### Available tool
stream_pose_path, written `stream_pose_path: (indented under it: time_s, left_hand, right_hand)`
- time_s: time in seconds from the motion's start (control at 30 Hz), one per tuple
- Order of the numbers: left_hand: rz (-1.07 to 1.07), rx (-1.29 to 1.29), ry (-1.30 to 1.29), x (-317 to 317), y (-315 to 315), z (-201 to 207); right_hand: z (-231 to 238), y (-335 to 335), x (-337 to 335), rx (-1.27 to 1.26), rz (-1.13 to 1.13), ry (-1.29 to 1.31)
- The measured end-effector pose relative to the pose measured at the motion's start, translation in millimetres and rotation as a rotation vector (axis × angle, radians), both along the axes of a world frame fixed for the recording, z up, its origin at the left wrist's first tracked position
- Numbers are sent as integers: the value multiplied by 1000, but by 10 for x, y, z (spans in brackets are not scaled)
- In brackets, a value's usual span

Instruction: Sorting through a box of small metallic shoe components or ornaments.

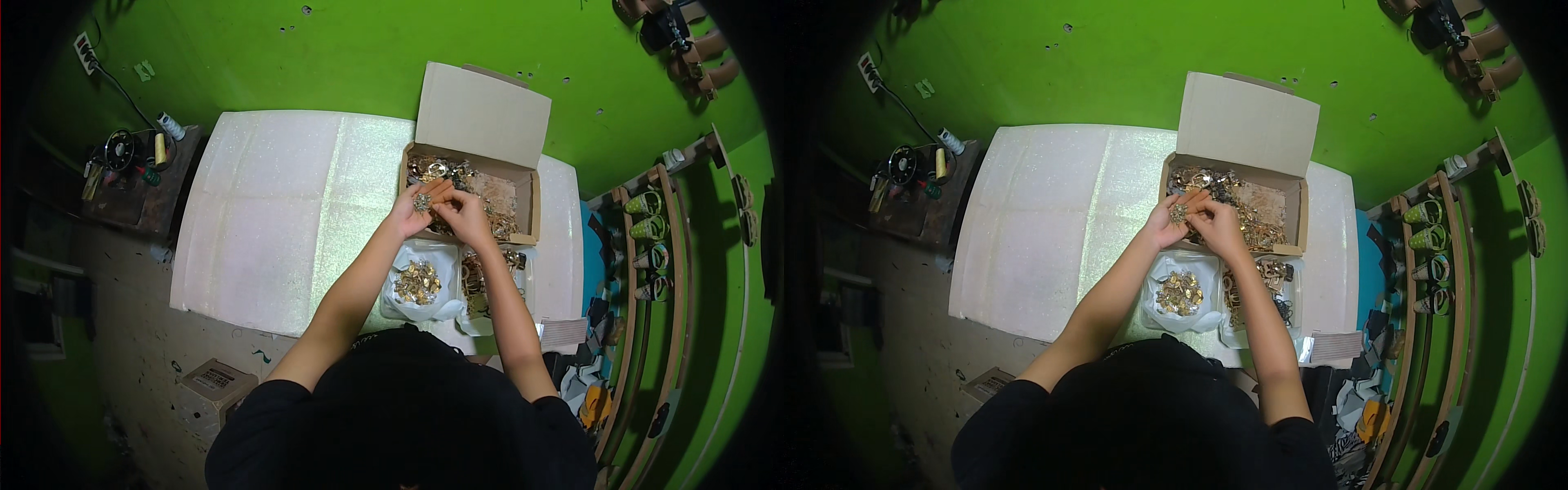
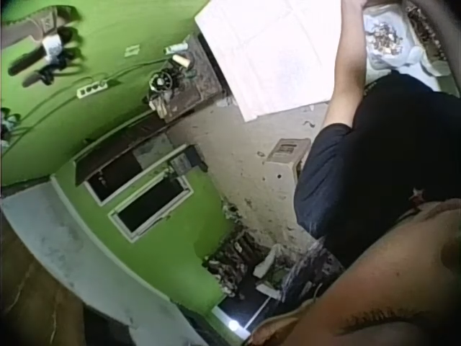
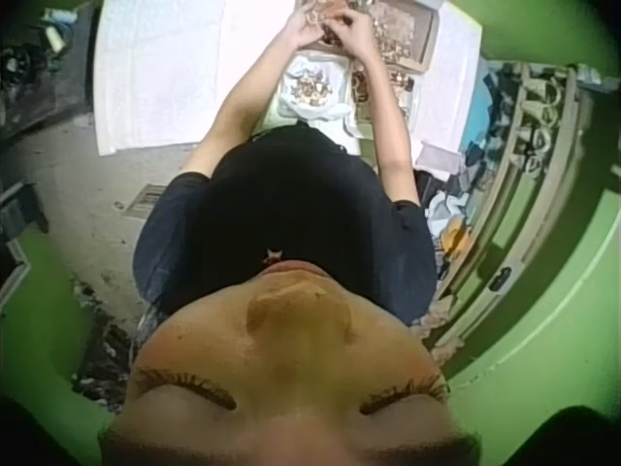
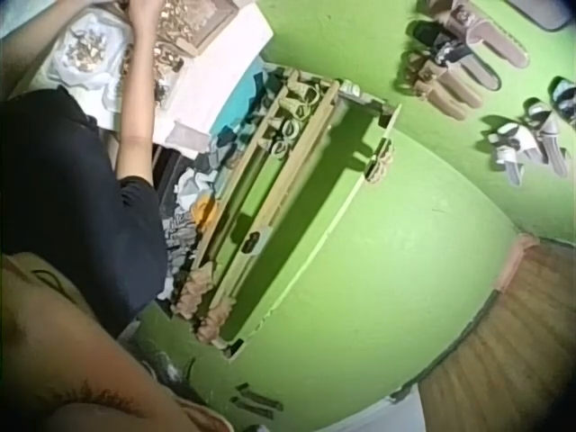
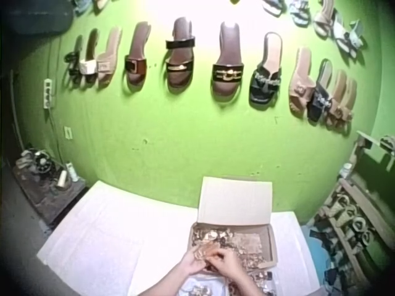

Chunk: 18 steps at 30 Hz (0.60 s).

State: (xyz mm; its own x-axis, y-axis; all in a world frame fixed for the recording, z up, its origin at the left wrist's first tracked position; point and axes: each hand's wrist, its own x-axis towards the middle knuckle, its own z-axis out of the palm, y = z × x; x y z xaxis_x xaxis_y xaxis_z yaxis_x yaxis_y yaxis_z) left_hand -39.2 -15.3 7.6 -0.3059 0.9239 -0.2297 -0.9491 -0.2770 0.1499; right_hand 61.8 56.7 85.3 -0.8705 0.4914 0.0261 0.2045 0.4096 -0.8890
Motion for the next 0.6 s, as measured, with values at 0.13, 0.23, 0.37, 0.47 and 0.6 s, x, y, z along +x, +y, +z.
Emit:
stream_pose_path:
  time_s: [0.13,0.23,0.37,0.47,0.6]
  left_hand:
    - [8,42,-54,-40,-18,-26]
    - [12,92,-75,-42,-20,-57]
    - [1,91,-79,-35,-12,-41]
    - [2,99,-85,-45,6,-90]
    - [-16,57,68,-59,6,-128]
  right_hand:
    - [-17,37,186,-2,123,-116]
    - [-51,2,284,-28,249,-202]
    - [-21,-4,261,128,327,-234]
    - [-32,15,115,272,239,-113]
    - [-64,-96,-104,571,178,6]
